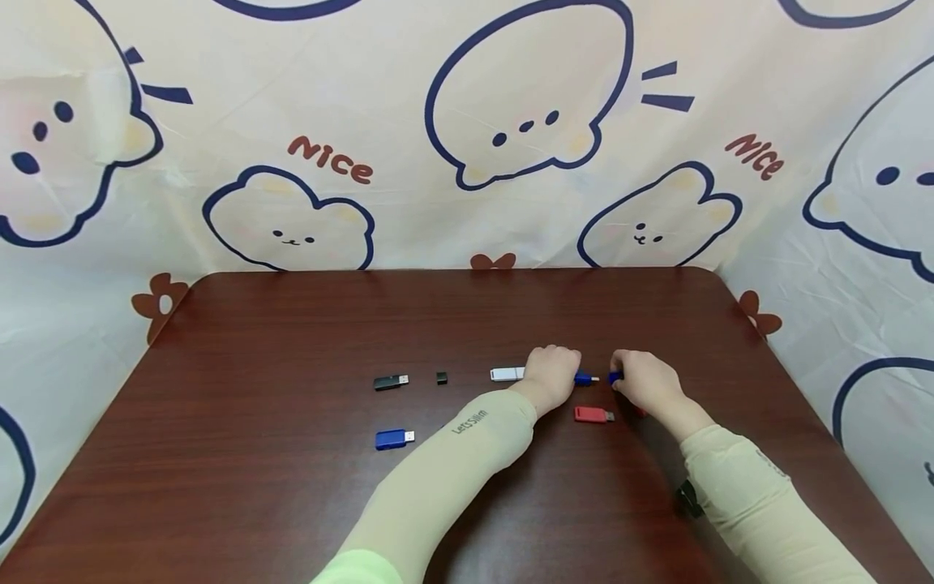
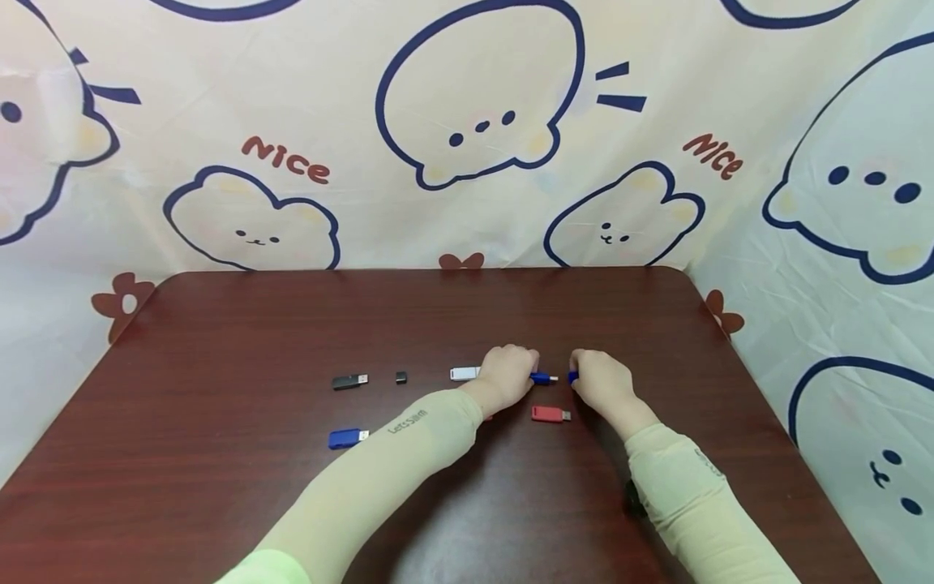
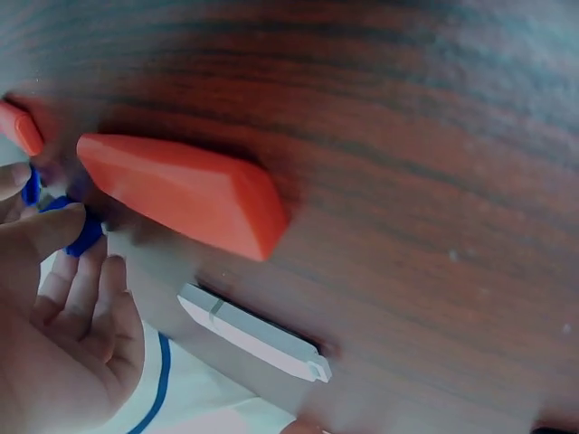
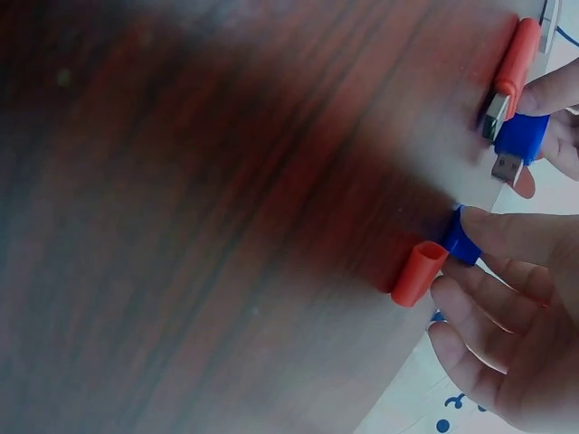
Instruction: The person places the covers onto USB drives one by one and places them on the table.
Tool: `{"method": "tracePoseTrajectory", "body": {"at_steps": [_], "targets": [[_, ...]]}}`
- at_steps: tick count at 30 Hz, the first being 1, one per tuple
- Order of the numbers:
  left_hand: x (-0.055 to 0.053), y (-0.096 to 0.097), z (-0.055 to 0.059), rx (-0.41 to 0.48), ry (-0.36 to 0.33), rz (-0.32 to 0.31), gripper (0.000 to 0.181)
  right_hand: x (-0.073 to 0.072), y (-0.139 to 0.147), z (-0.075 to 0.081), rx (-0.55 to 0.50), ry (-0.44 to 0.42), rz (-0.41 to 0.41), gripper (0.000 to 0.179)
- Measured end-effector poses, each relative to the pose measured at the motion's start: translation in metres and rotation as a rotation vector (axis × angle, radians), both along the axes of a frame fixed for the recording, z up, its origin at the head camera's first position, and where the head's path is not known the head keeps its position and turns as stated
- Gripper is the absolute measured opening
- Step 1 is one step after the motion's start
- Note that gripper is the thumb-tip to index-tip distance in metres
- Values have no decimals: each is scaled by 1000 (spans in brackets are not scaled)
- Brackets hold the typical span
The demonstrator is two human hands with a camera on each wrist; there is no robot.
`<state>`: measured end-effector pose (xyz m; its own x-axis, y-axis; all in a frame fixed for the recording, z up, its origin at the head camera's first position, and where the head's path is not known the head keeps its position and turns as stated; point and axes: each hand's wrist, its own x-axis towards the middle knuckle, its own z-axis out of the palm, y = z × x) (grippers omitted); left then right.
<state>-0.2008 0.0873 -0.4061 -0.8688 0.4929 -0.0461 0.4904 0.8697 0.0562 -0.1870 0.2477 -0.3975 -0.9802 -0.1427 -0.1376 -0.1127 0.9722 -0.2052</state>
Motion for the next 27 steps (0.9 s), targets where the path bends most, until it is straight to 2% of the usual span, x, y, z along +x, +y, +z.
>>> {"method": "tracePoseTrajectory", "body": {"at_steps": [7, 16, 23, 27], "targets": [[0, -12, 6, 135, -116, 29, 8, 1, 0, 2, -59, -14, -10, 12], [1, -43, 19, 402, -266, 129, 9, 2, 1, 7, -231, -5, -15, 9], [10, -66, 27, 576, -375, 172, 10, 6, -8, 12, -386, -38, -27, 8], [15, -75, 28, 647, -423, 187, 11, 9, -13, 15, -446, -56, -21, 10]]}}
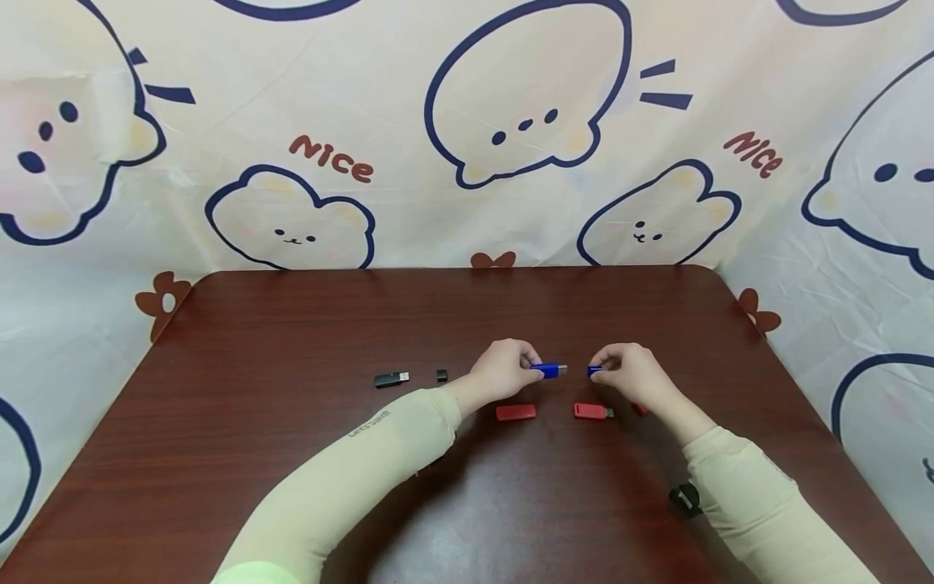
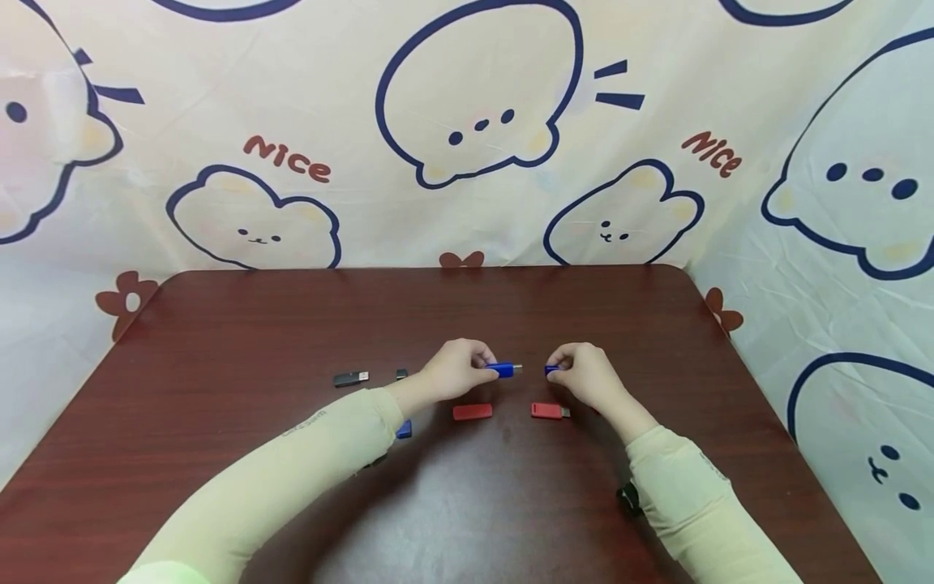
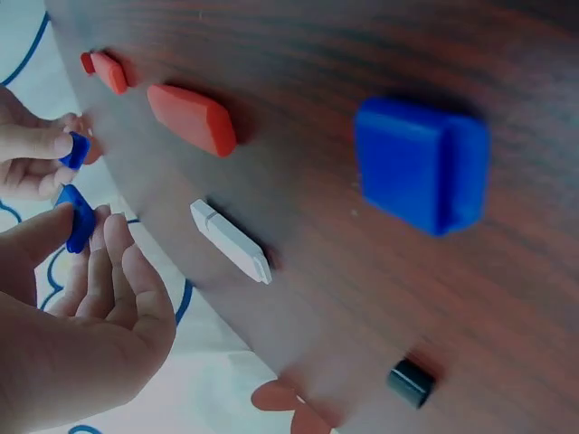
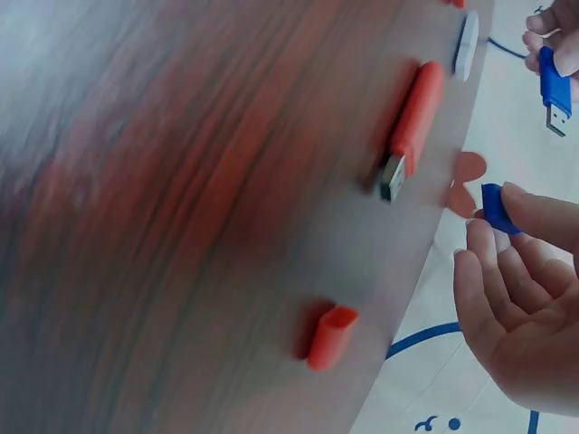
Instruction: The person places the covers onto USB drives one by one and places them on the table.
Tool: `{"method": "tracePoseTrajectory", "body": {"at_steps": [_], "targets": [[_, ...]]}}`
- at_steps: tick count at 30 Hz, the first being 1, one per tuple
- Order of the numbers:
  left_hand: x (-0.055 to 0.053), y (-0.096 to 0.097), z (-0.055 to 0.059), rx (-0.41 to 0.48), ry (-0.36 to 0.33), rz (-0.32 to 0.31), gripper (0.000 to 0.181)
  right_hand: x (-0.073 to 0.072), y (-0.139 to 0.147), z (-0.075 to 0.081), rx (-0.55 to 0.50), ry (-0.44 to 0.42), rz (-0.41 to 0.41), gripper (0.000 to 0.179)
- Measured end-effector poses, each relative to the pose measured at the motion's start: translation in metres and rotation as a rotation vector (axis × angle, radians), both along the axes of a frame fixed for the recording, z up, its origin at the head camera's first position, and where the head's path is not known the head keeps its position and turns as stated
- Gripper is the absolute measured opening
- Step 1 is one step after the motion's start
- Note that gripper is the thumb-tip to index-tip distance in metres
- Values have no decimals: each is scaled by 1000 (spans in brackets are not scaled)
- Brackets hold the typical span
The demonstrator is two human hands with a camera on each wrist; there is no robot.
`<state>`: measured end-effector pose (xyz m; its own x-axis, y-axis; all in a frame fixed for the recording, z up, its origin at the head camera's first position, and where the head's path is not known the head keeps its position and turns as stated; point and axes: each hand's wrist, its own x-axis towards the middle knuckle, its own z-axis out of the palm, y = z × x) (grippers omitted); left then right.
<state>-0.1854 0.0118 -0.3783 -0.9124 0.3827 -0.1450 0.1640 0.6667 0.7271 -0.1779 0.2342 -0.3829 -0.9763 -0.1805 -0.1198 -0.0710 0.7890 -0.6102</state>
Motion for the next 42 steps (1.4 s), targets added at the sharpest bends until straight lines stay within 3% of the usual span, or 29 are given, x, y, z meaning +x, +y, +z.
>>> {"method": "tracePoseTrajectory", "body": {"at_steps": [11, 21, 42], "targets": [[7, -22, -2, 88, -47, 40, 14, 6, -12, 3, -129, -46, 26, 12], [13, -35, -5, 95, -53, 51, 17, 7, -17, 4, -204, -94, 28, 16], [22, -37, 0, 104, -26, 34, 16, 7, -30, 7, -248, -150, 51, 20]]}}
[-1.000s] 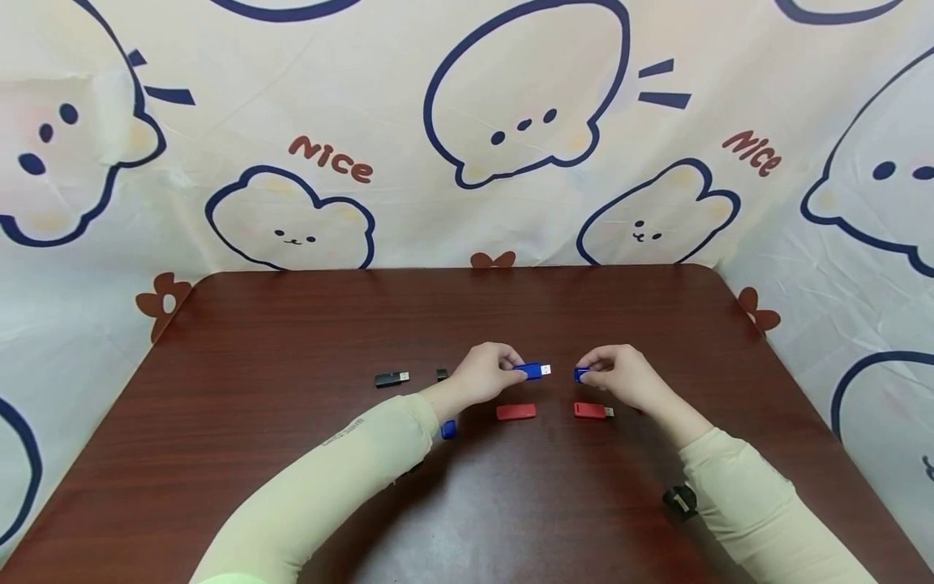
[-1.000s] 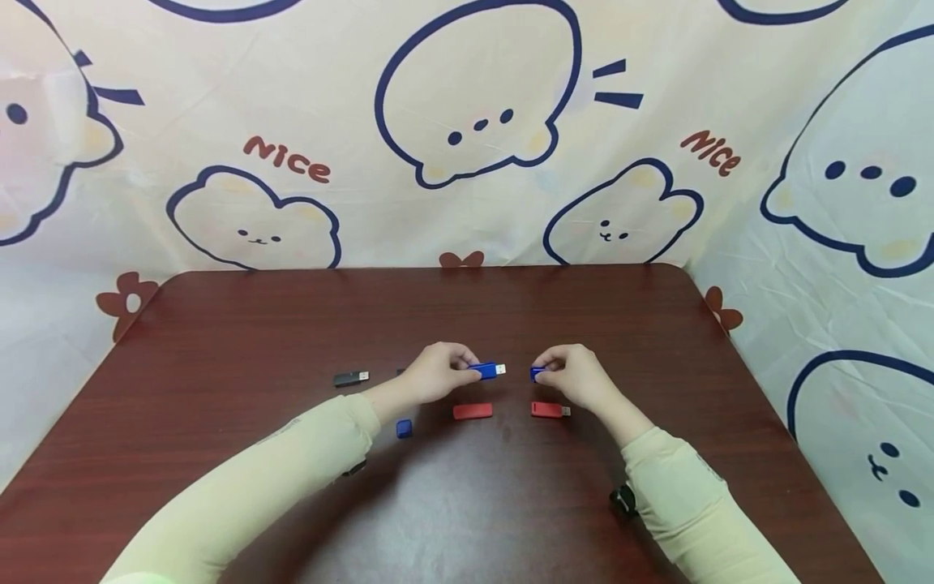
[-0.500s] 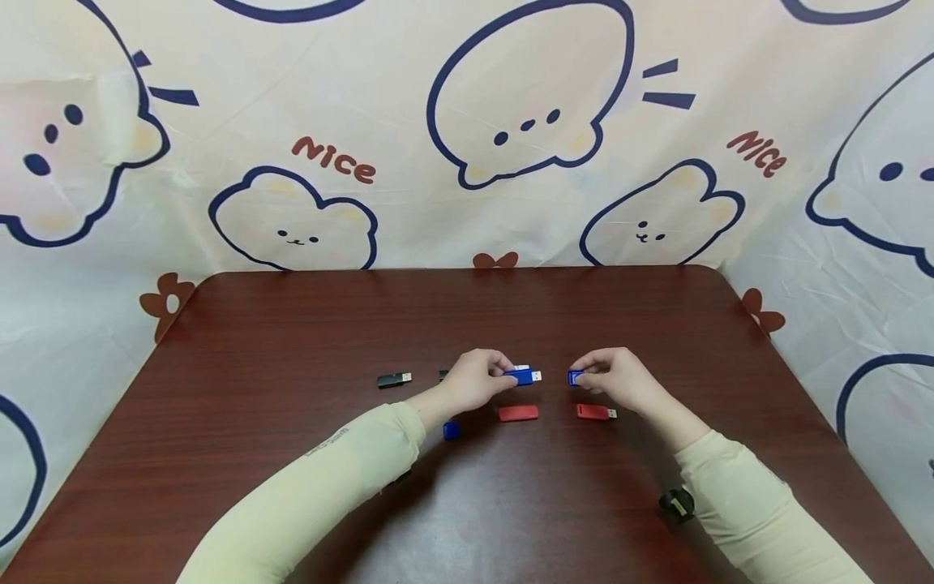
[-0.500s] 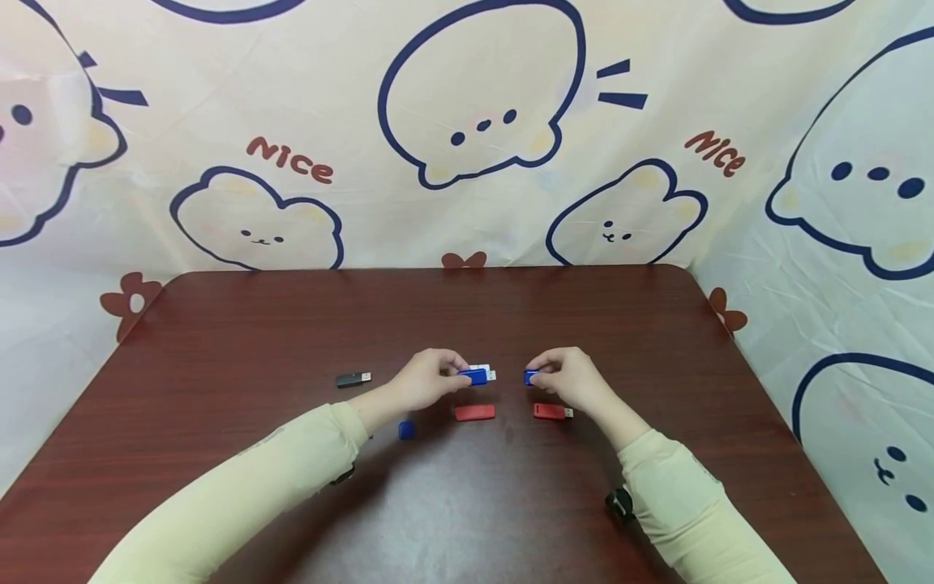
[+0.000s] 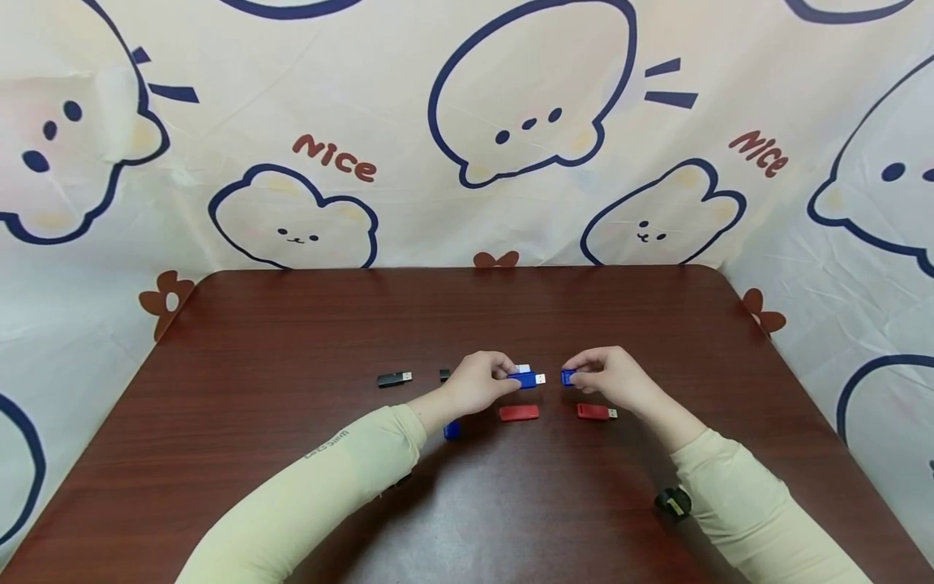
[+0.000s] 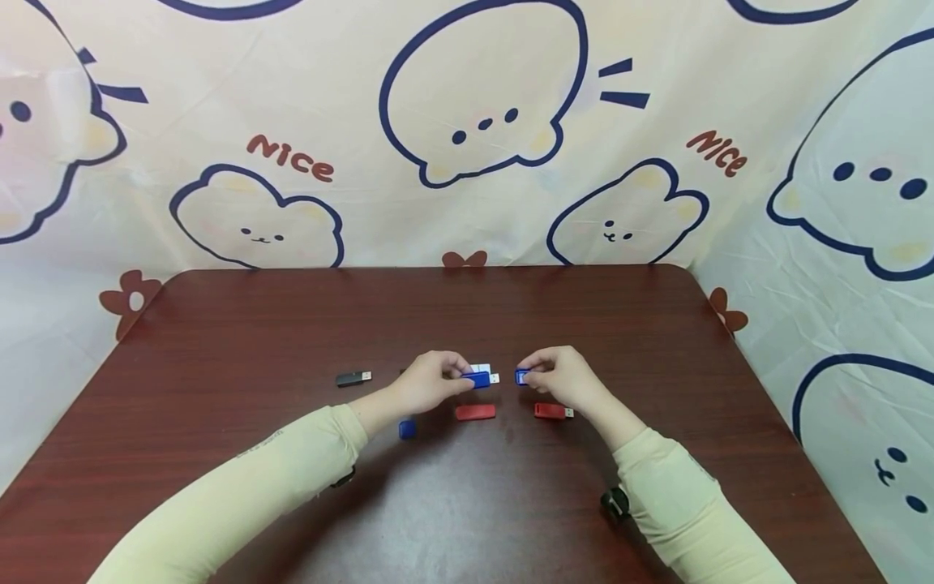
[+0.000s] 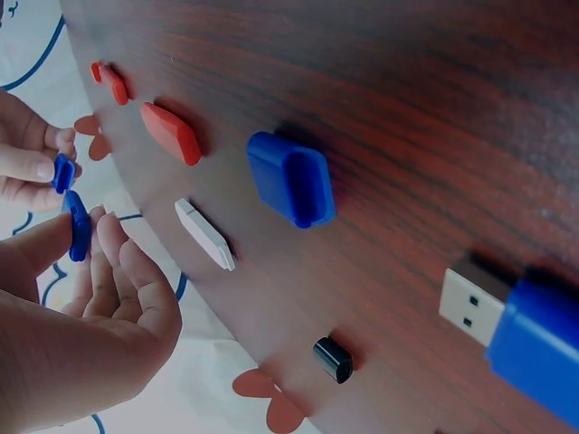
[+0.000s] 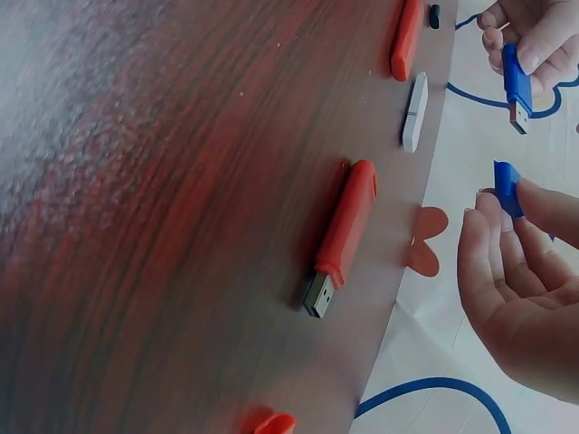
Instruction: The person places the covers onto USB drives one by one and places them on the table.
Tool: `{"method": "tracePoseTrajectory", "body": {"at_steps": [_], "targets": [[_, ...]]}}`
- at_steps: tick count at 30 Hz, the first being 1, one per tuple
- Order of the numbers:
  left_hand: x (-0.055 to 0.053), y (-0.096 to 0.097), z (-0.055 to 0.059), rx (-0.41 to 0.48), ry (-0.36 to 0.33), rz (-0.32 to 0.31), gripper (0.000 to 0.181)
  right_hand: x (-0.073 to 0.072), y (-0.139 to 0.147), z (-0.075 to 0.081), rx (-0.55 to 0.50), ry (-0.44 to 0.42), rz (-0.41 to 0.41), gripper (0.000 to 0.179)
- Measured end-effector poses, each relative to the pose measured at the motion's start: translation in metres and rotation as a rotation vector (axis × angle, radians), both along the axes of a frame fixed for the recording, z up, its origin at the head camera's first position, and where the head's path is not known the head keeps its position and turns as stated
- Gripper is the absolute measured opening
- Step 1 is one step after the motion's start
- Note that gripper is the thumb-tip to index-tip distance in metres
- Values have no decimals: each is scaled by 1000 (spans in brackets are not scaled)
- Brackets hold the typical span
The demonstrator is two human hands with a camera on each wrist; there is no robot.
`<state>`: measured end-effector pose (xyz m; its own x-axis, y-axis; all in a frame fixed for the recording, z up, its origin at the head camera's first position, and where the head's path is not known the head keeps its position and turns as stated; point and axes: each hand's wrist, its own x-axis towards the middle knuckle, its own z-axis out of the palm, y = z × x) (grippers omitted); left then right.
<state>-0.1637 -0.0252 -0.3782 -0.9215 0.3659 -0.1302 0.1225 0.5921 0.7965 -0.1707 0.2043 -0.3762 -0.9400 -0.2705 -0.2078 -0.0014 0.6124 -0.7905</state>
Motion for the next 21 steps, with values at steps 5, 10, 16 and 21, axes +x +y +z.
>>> {"method": "tracePoseTrajectory", "body": {"at_steps": [5, 10, 16, 21], "targets": [[1, 1, 1, 4, -17, -5, 16, 1, -2, 2, -7, 0, 7, 19], [1, 2, 1, 11, -37, -11, 15, 3, -4, 4, -18, -7, 13, 19], [2, 4, 1, 19, -52, -14, 13, 3, -6, 4, -26, -5, 16, 19], [2, 5, 0, 24, -50, -17, 12, 4, -7, 3, -27, -7, 16, 19]]}}
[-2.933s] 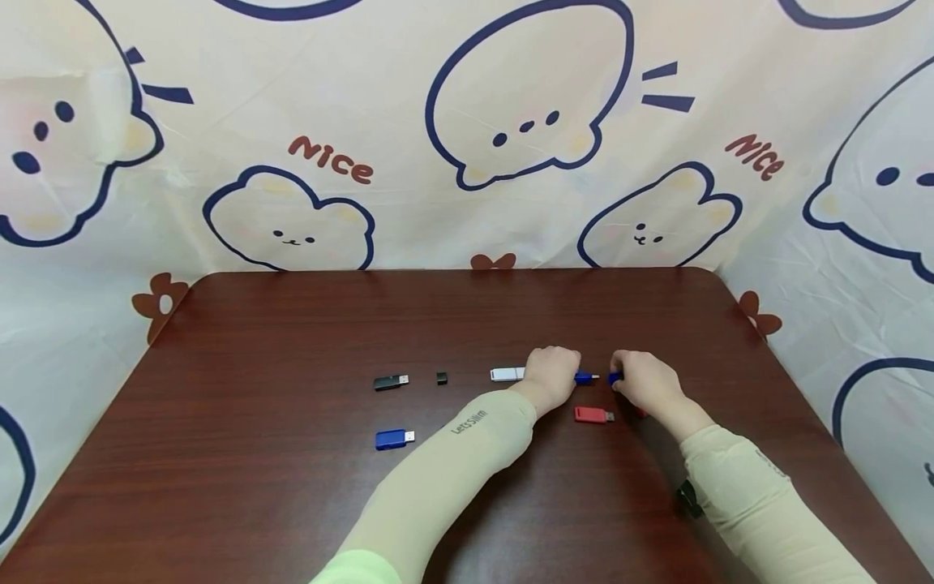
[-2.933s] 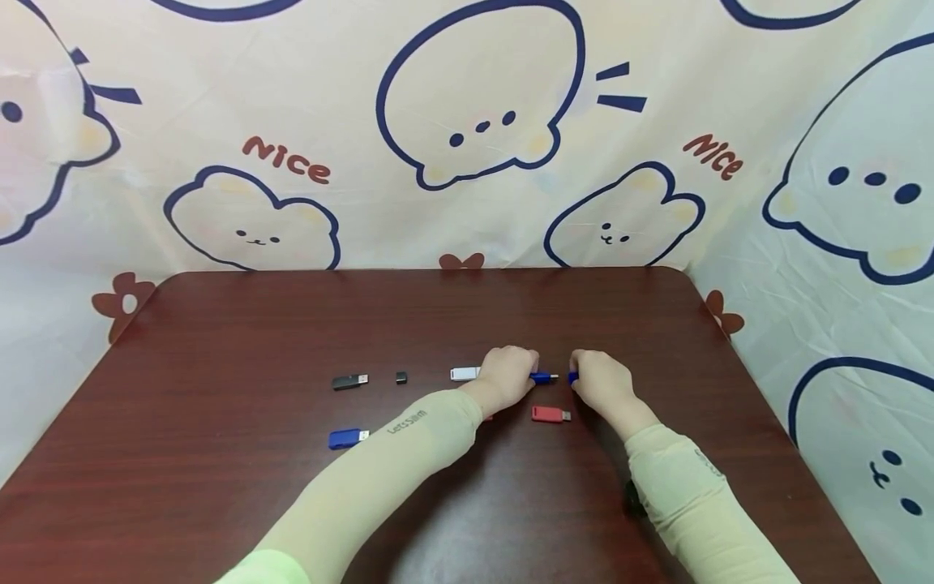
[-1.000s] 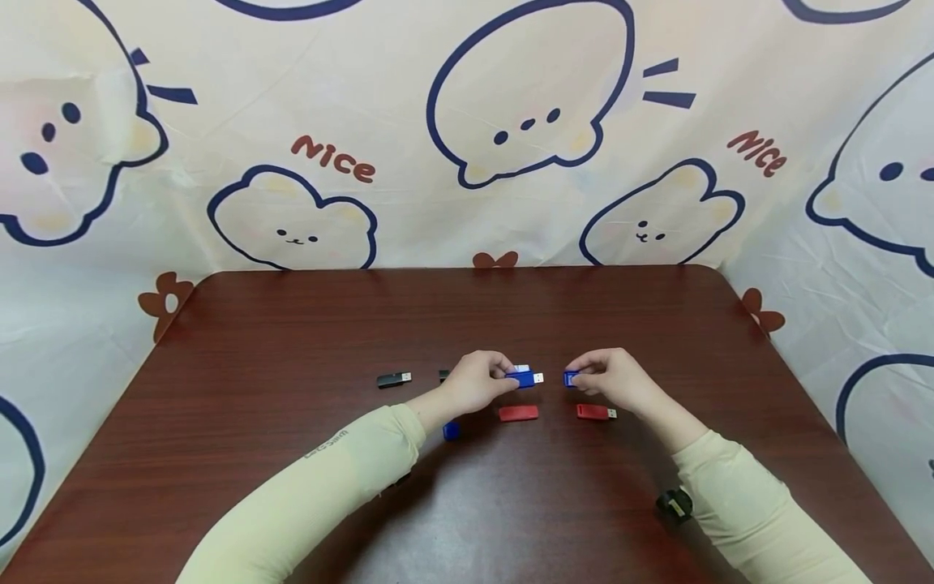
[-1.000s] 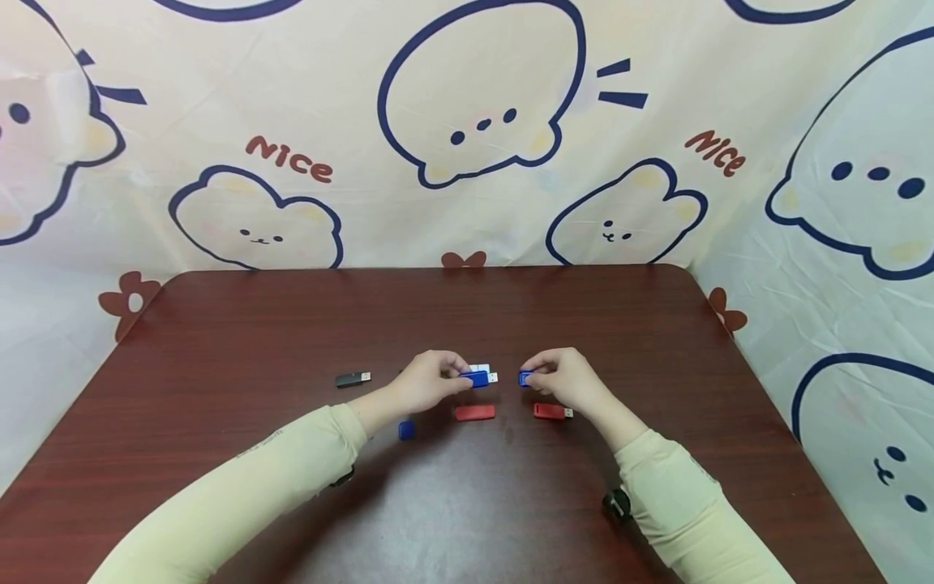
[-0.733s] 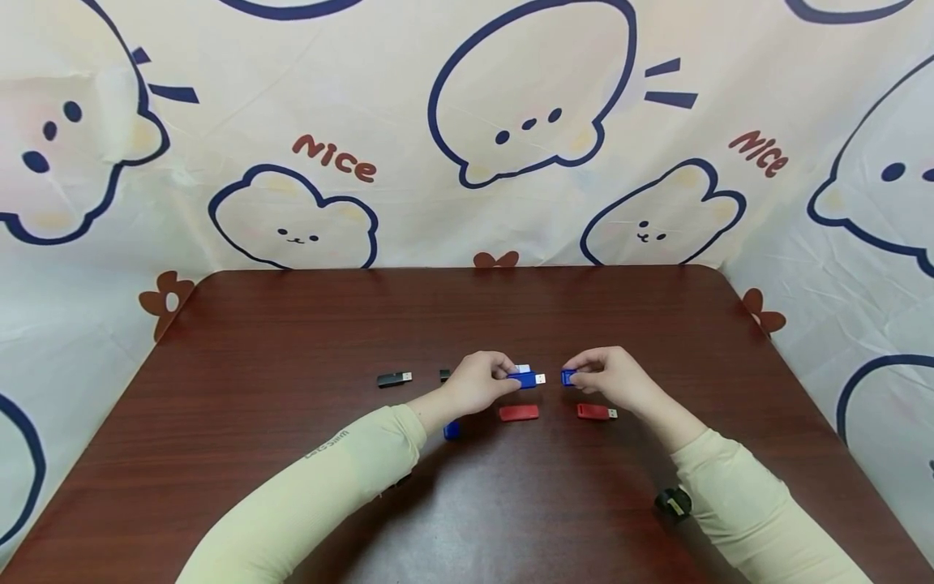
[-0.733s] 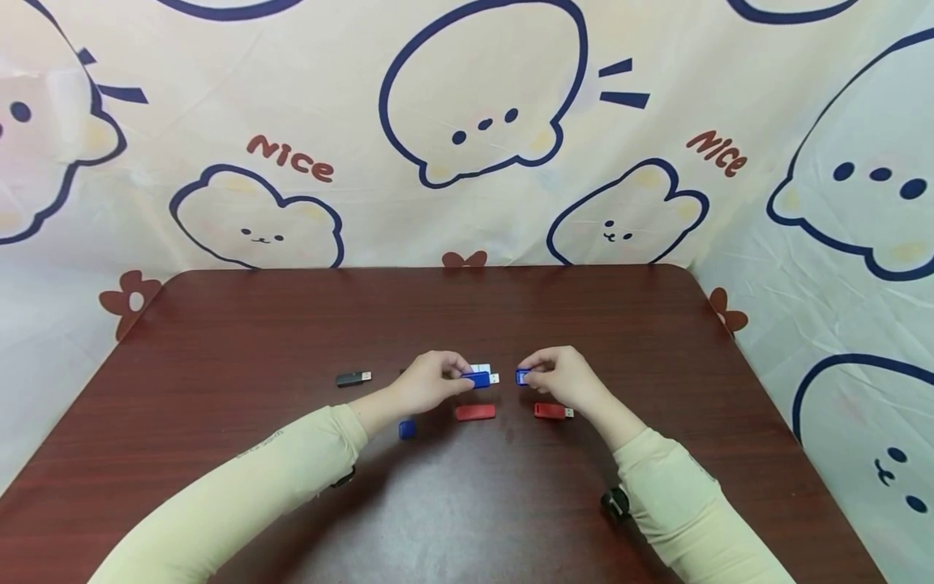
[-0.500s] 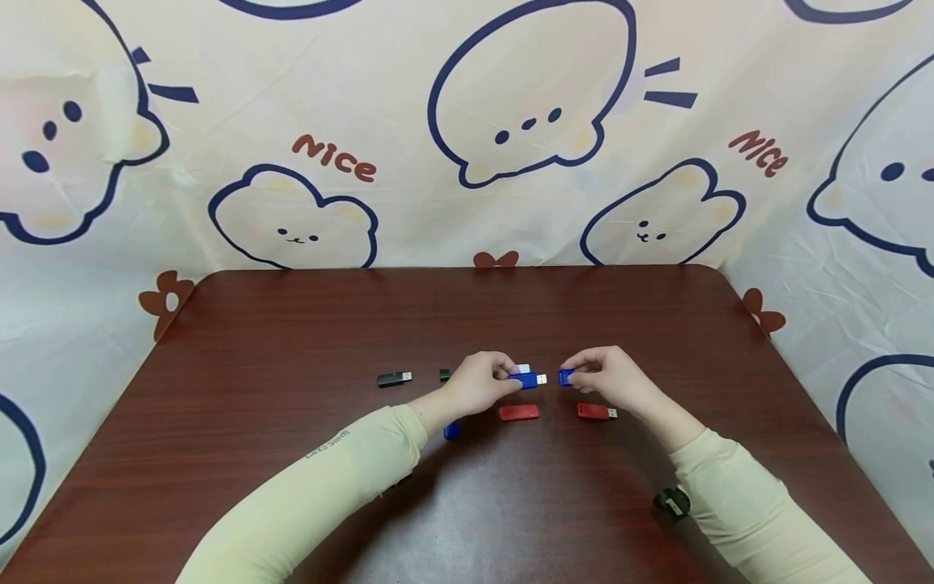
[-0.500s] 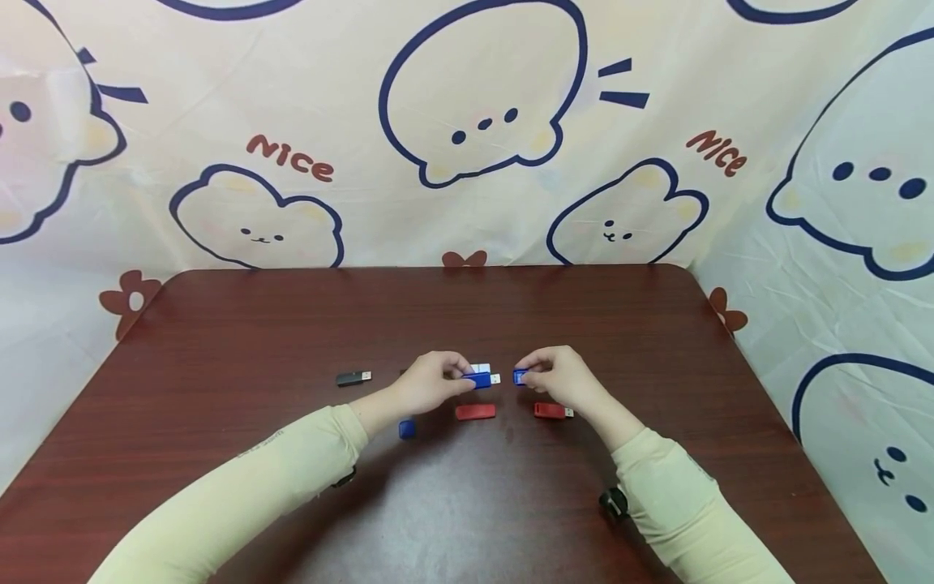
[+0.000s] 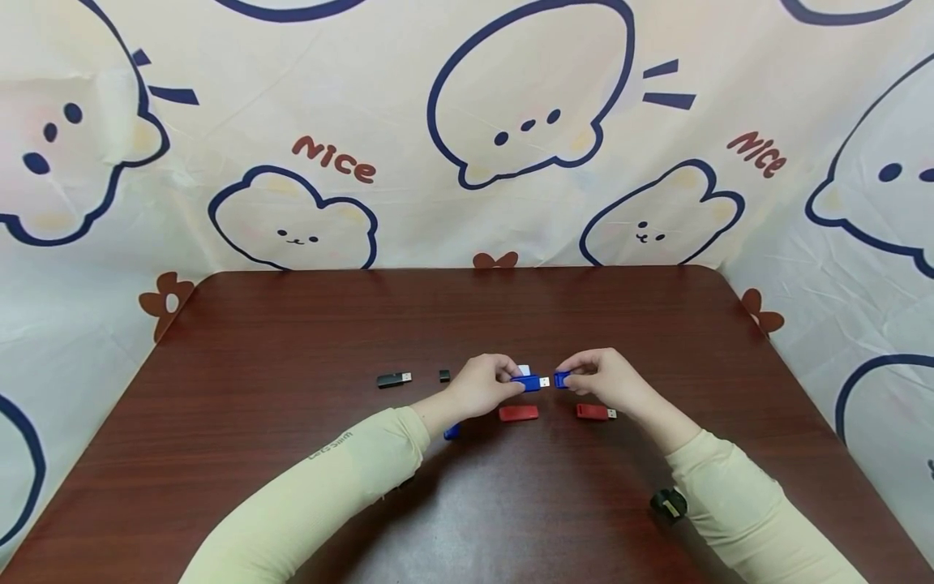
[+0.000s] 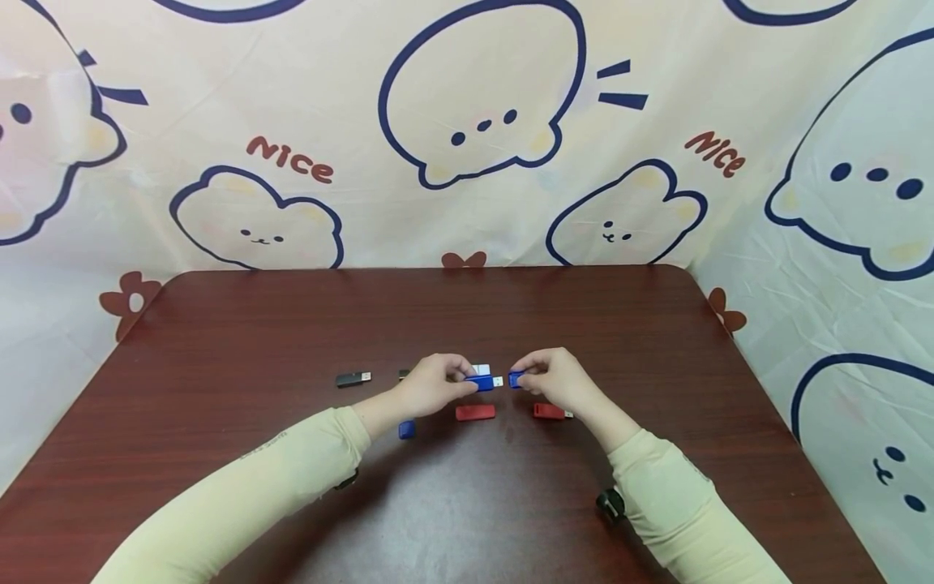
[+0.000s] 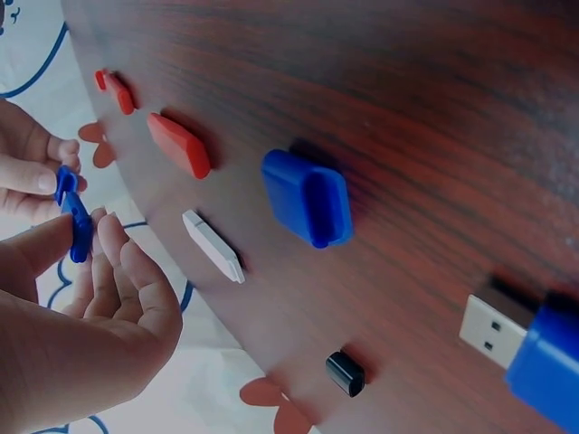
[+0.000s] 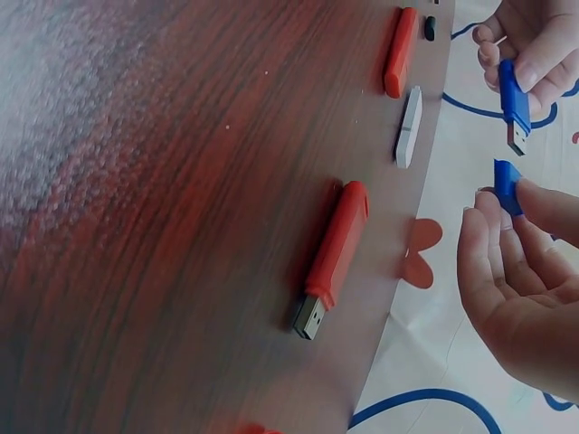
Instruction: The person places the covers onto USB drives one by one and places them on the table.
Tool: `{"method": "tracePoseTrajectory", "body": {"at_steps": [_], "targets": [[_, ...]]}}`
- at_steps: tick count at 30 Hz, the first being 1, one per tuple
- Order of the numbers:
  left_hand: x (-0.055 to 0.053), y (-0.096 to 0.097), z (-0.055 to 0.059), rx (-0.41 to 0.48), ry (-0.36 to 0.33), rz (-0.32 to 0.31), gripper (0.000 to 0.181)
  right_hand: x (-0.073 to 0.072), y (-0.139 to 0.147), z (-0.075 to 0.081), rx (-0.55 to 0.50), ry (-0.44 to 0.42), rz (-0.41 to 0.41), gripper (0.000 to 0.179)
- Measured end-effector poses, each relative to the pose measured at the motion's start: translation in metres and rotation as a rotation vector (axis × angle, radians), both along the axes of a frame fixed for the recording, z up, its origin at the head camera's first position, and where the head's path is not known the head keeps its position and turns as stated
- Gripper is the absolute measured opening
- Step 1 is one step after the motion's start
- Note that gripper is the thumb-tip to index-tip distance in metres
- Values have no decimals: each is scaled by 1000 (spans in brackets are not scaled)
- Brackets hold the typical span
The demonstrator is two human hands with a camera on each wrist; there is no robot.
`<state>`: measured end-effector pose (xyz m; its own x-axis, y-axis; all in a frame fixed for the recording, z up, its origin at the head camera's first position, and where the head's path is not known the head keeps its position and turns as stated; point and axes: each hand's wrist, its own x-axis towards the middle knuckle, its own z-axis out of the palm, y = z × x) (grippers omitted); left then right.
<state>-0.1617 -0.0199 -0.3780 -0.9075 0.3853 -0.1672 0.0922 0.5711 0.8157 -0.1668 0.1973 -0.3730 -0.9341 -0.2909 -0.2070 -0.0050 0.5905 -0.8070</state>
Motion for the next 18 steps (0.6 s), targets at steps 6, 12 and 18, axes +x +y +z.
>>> {"method": "tracePoseTrajectory", "body": {"at_steps": [6, 12, 18], "targets": [[-1, 1, -2, 12, -20, -9, 12, 0, -1, -1, -1, 5, 7, 18], [-1, 3, -3, 5, -37, -6, 13, 1, -3, -1, -14, 17, 22, 18], [0, 4, -3, 11, -39, -4, 15, 2, -5, -1, -23, 18, 28, 18]]}}
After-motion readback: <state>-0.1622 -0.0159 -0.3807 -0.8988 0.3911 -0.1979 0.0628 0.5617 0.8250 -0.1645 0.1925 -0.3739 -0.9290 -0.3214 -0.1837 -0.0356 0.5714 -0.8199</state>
